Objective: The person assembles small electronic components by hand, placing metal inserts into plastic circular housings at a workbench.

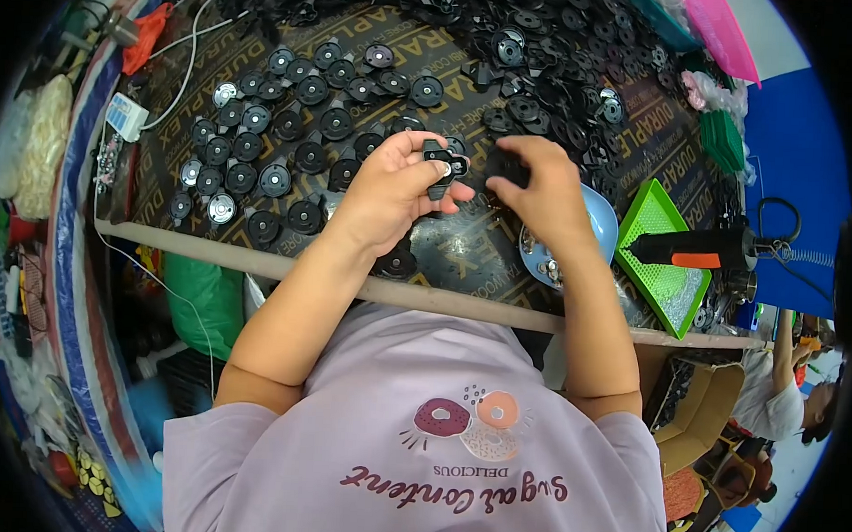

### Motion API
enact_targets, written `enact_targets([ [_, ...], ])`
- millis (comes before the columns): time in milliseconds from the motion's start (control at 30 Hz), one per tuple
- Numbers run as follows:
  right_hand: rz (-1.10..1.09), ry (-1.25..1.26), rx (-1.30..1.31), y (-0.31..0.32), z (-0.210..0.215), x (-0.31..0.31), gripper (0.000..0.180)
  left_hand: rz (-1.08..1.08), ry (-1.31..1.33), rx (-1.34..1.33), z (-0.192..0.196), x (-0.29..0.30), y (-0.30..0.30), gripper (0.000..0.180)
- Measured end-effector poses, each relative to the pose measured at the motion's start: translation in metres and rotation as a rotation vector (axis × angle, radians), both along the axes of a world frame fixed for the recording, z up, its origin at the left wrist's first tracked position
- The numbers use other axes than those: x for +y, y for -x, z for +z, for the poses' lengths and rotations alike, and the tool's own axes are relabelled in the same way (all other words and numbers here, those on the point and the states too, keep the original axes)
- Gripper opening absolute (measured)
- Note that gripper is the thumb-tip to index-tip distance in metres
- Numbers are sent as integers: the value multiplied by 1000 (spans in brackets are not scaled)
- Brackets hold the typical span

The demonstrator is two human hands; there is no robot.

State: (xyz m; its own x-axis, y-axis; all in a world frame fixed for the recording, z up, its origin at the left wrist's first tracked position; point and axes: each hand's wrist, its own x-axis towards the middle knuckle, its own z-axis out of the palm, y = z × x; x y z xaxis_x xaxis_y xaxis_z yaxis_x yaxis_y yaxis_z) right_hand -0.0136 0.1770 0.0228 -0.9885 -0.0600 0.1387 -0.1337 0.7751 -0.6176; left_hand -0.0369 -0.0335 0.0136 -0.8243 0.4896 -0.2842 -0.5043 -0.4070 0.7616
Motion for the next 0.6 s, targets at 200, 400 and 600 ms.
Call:
enact_targets([
  [200, 219, 1500, -465, -10, 7, 17, 50, -51, 31, -6, 10, 11, -7, 37],
  [400, 348, 1757, -487, -16, -1, 23, 59, -90, 8, -13, 8, 17, -9, 41],
  [600, 246, 1609, -425, -22, 6, 18, 56, -123, -77, -37, 2, 15, -10, 42],
])
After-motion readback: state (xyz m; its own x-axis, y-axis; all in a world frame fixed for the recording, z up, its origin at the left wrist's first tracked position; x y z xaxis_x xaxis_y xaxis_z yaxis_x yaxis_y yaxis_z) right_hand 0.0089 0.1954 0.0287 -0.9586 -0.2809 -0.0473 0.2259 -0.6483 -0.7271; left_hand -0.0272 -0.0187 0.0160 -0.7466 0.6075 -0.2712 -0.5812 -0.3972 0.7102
